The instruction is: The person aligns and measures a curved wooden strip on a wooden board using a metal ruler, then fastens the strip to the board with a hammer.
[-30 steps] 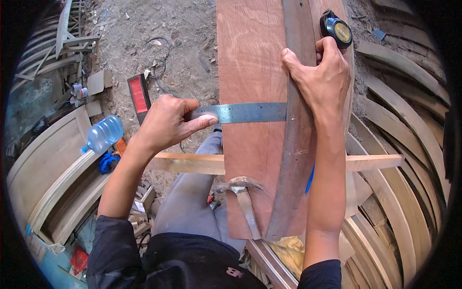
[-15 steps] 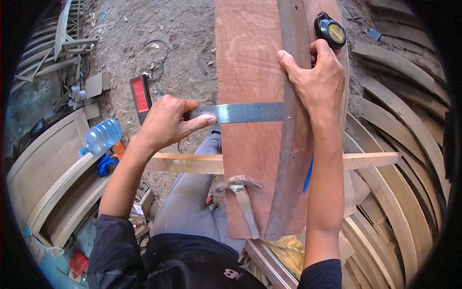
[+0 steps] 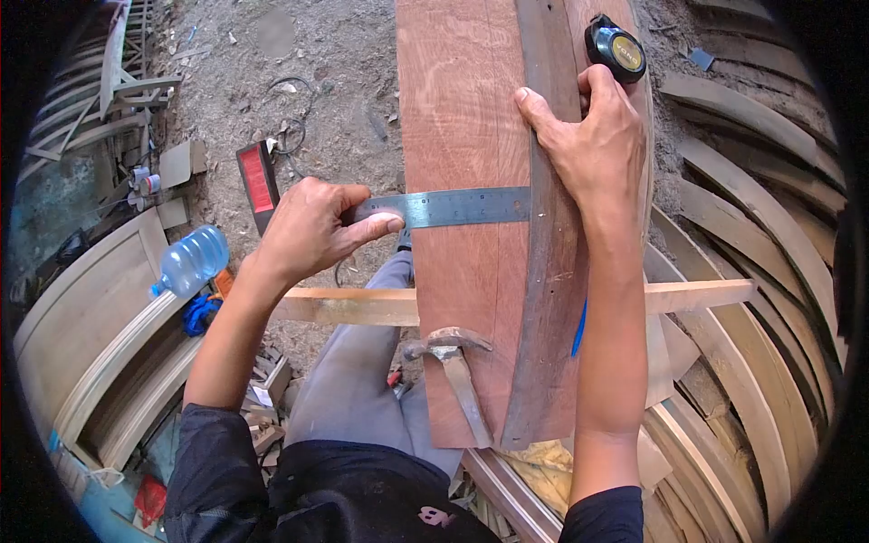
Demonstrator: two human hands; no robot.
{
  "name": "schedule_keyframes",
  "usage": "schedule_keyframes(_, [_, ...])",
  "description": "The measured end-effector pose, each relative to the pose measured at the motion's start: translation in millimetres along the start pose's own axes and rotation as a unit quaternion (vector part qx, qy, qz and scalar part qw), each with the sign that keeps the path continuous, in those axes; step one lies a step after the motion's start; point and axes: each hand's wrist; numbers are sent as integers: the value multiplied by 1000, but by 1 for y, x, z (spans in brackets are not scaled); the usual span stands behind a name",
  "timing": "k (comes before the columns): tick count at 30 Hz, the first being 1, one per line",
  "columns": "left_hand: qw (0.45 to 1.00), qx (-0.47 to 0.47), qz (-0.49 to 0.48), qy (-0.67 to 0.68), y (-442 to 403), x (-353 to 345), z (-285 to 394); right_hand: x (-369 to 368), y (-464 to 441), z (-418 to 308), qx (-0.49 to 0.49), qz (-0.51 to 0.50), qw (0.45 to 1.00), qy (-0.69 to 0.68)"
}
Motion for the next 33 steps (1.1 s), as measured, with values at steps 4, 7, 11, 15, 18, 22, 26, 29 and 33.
schedule_keyframes(4, [1000, 16, -14, 6, -1, 2, 3, 1, 3, -1, 2, 12, 1000, 2])
schedule_keyframes(7, [1000, 11, -12, -10, -1, 2, 2, -1, 2, 1, 7, 18, 1000, -2])
schedule_keyframes(11, [999, 0, -15, -31, -1, 1, -1, -3, 0, 5, 27, 27, 999, -3])
schedule_keyframes(15, [1000, 12, -24, -10, -2, 2, 1, -3, -1, 3, 12, 13, 1000, 4])
schedule_keyframes(18, [999, -7, -32, 2, -1, 0, -7, 1, -2, -4, -1, 3, 1000, -3])
schedule_keyframes(22, [999, -47, 1, -6, 3, -3, -14, 0, 0, -4, -1, 20, 999, -50])
schedule_keyframes(26, [999, -45, -3, -30, 4, 6, -4, 15, 1, -12, -17, -8, 999, -39])
schedule_keyframes(29, [999, -29, -21, -23, 5, 12, 3, 18, 1, -12, -17, -11, 999, -42])
schedule_keyframes(33, [999, -18, -49, -15, 4, 18, 9, 11, -2, -6, 3, 29, 998, -62])
Point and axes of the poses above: each hand's wrist, its own y-axis away from the middle knuckle, its own x-axis out of the back of the hand, z = x × y, and after that the axes turned 11 degrees about -x, right-handed
